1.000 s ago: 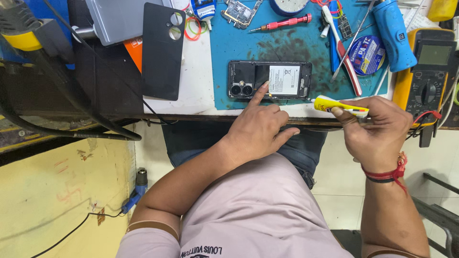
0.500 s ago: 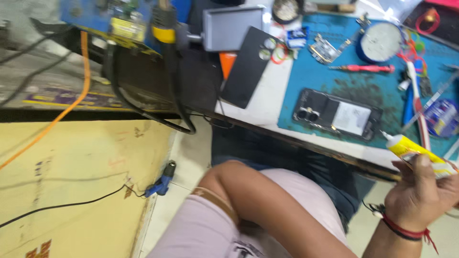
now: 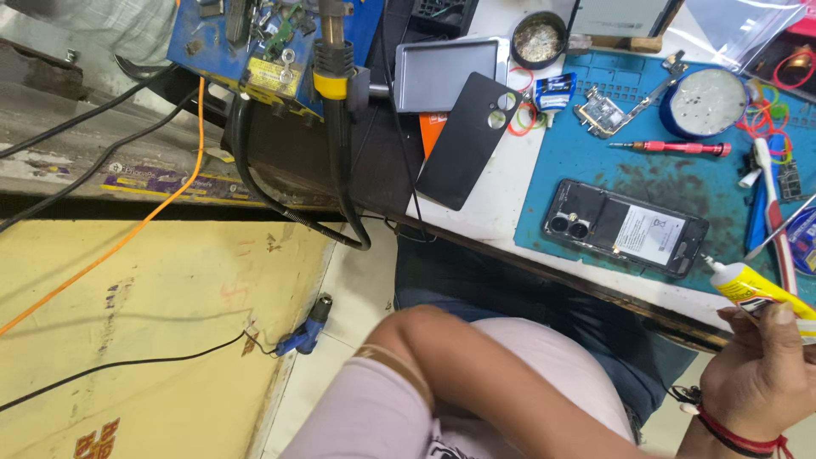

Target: The person uses a blue electric screwdriver to remove screws from a black phone back cover, then sets it aside. They use a metal spudger to pry and separate internal components of the phone chassis. Next, they apply adhesive from a yellow tube around the camera module area and reattach the back cover, pressing it into place.

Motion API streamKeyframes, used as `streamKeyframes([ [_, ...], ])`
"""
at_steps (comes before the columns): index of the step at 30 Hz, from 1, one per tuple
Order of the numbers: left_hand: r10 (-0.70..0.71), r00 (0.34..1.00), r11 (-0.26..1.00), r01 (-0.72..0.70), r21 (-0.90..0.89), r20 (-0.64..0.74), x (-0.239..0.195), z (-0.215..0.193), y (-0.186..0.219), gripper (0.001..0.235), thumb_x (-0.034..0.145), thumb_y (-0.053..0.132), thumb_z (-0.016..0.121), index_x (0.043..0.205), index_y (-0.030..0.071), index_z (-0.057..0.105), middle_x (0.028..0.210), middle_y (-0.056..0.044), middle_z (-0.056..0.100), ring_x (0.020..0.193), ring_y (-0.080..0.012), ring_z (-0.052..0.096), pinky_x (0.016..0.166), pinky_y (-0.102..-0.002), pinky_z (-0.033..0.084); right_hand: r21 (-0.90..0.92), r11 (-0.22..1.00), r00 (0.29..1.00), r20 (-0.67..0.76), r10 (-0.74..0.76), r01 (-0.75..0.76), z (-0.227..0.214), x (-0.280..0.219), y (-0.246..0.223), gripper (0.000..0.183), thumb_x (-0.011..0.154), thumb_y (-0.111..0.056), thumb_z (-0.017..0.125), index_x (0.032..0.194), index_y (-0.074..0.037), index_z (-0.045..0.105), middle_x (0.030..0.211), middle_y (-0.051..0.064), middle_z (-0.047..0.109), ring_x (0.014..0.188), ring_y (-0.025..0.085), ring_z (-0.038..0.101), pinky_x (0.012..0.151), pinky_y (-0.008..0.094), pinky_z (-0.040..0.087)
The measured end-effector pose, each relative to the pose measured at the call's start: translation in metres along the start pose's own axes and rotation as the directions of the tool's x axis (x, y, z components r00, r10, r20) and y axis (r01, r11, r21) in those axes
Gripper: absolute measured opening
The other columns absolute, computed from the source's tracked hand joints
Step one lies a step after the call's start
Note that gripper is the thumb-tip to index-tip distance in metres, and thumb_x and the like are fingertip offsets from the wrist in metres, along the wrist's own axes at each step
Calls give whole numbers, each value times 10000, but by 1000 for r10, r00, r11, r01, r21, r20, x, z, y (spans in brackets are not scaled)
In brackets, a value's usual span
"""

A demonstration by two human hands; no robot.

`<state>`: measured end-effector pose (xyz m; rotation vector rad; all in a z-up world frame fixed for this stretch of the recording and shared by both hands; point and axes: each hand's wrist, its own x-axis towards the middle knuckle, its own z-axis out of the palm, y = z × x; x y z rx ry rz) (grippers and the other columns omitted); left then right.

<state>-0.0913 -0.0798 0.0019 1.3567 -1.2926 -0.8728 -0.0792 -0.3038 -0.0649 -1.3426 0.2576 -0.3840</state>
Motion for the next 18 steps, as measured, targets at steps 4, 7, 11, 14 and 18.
streamKeyframes([
  [4,0,998,1000,-1,-19,-60,8,-7,4,259,937,380,645,955,141,744,901,-95,746,876,-303,738,760,-426,560,17,1000,1000,-10,-12,12,5,3,-7,113,1165,-27,645,1229,41,581,1134,169,690,999,260,713,904,352,601],
  [7,-100,952,995,97,-24,-289,-24,-27,3,278,942,398,640,947,141,745,886,-102,747,860,-311,741,740,-428,571,-14,999,999,4,-34,34,23,13,-6,97,1131,10,678,1169,34,593,1072,151,680,937,234,696,904,369,609],
  [11,-151,679,970,241,24,-718,-66,-65,-4,121,932,244,714,921,124,720,929,-56,744,810,-238,744,692,-347,575,-342,914,969,187,-162,218,56,18,-15,111,1097,34,765,1090,30,654,1050,119,708,921,185,662,897,302,536],
  [14,-39,426,877,447,173,-904,-77,-85,-14,310,855,200,815,1094,94,650,931,-68,707,804,-243,706,740,-373,563,-489,813,931,323,-169,317,88,19,-28,109,1013,13,803,1074,31,714,1003,124,709,908,175,668,844,275,513],
  [18,114,365,744,585,323,-924,-82,-103,-36,808,778,348,929,1374,38,480,1131,-114,663,886,-258,647,791,-383,533,-534,732,877,443,-184,424,131,33,-39,154,956,8,820,1085,3,738,1014,135,727,878,184,706,785,274,528],
])
